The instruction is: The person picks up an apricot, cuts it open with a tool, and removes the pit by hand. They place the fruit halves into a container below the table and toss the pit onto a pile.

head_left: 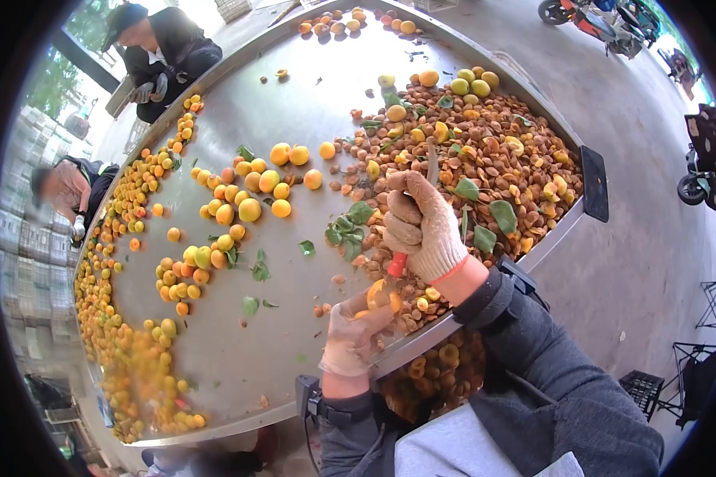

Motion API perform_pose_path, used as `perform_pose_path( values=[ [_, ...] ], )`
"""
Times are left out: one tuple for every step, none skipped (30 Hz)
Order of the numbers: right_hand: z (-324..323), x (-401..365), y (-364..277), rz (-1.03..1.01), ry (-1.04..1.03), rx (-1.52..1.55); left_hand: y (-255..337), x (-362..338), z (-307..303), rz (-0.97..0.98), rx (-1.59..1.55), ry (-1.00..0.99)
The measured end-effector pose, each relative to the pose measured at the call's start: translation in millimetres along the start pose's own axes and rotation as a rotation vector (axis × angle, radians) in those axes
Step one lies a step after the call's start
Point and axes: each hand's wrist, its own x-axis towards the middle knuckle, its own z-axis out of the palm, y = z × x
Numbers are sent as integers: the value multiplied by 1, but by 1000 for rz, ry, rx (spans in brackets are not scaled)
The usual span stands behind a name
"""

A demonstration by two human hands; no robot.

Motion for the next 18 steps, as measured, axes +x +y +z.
perform_pose_path(
  values=[
    [-5,4,1,-4,2,-1,-2,2,-4,-1,1,-4],
    [-12,8,2,67,-21,152,-6,3,-10,4,-65,-68],
    [-17,10,4,136,-41,307,-8,3,-13,6,-129,-131],
    [-22,10,8,126,-34,311,-8,2,-14,-4,-123,-138],
    [-26,12,12,158,7,390,-7,3,-13,-6,-104,-102],
    [-23,12,12,189,44,470,-6,4,-11,-4,-84,-68],
    [-20,11,12,196,-25,494,-6,4,-10,-9,-76,-75],
    [-17,9,11,189,-24,498,-7,3,-9,52,-29,-83],
    [-15,7,11,140,29,328,-9,2,-9,117,16,-87],
    [-11,5,10,94,79,158,-12,4,-9,120,18,-84],
    [2,-1,7,58,111,99,-17,8,-12,139,-77,-103],
    [6,-4,6,62,107,102,-21,11,-14,159,-172,-122],
    [7,-7,5,53,55,28,-24,13,-15,162,-170,-118],
    [8,-9,5,42,3,-47,-25,14,-16,149,-66,-76],
    [10,-11,5,73,19,-59,-26,14,-17,135,37,-35],
    [7,-10,4,75,17,-60,-25,13,-17,137,35,-33],
    [2,-7,3,117,-61,39,-22,12,-16,147,51,-89],
    [-3,-5,2,157,-139,138,-20,11,-16,156,68,-147]
  ],
)
